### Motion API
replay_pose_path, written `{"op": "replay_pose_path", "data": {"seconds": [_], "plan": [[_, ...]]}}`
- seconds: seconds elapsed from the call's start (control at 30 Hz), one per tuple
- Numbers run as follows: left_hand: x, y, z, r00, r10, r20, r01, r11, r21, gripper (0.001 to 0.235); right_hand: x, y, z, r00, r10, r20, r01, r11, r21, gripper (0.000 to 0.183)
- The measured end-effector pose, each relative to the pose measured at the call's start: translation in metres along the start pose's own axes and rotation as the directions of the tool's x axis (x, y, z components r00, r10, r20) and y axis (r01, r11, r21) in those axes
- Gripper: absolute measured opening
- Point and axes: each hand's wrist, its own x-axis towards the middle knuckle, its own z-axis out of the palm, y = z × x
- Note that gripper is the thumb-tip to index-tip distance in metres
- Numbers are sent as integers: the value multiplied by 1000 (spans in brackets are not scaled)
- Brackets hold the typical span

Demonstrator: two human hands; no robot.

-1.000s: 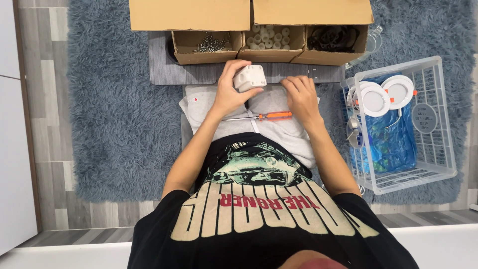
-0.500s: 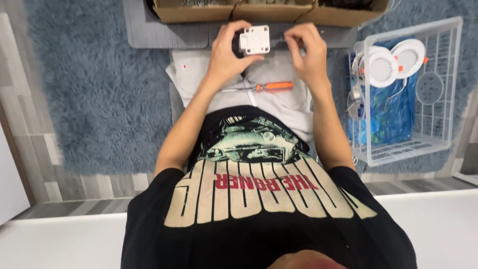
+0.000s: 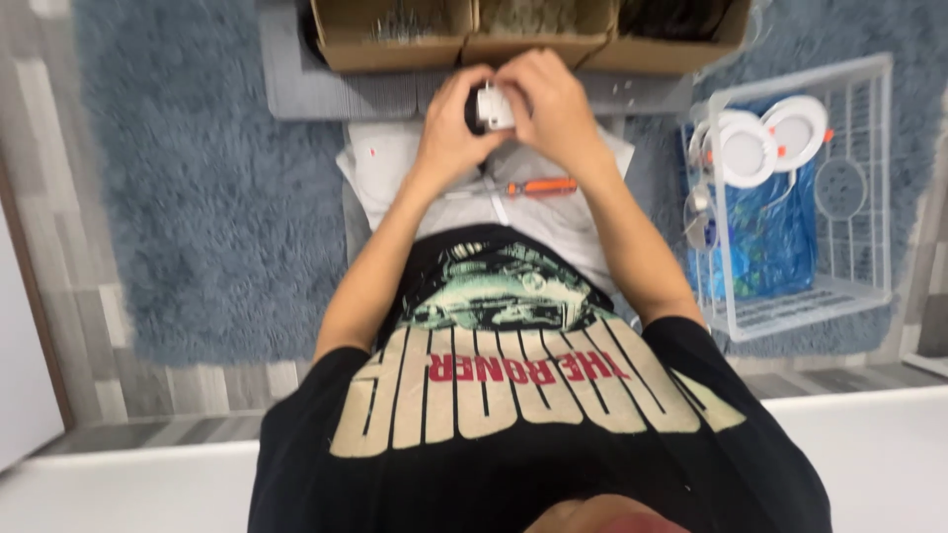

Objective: Using a screwdriver to assemble or adjust small electrical components

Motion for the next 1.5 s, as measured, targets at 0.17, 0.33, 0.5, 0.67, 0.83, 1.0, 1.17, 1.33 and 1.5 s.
{"op": "replay_pose_path", "data": {"seconds": [0.17,0.33,0.5,0.67,0.83,1.0,1.17,1.33,1.5], "plan": [[0,8,-4,999,-39,-7,39,999,1,74,-1,-1,1,996,77,39,-70,986,-152,14],[-6,-21,9,999,-16,-36,15,999,-52,86,-4,15,4,997,7,74,9,976,-218,6],[-6,-22,12,999,-19,-37,17,998,-59,85,-6,15,2,995,40,93,-24,984,-176,8],[-7,-24,12,999,-41,-28,40,998,-50,85,-4,17,3,991,56,118,-35,985,-168,7],[-6,-25,12,998,-50,-25,49,998,-48,84,-5,17,2,990,69,127,-49,987,-154,5],[-7,-30,14,999,-35,-32,34,999,-40,84,-6,19,6,990,64,129,-41,984,-173,4],[-7,-24,12,998,-49,-30,48,998,-27,85,-7,19,8,996,40,82,-28,989,-146,11],[-9,-29,14,998,-50,-29,49,999,-20,84,-6,10,4,996,36,82,-26,992,-122,12],[-8,-27,13,999,-44,-28,43,999,-15,84,-7,12,4,997,13,75,-3,991,-133,11]]}}
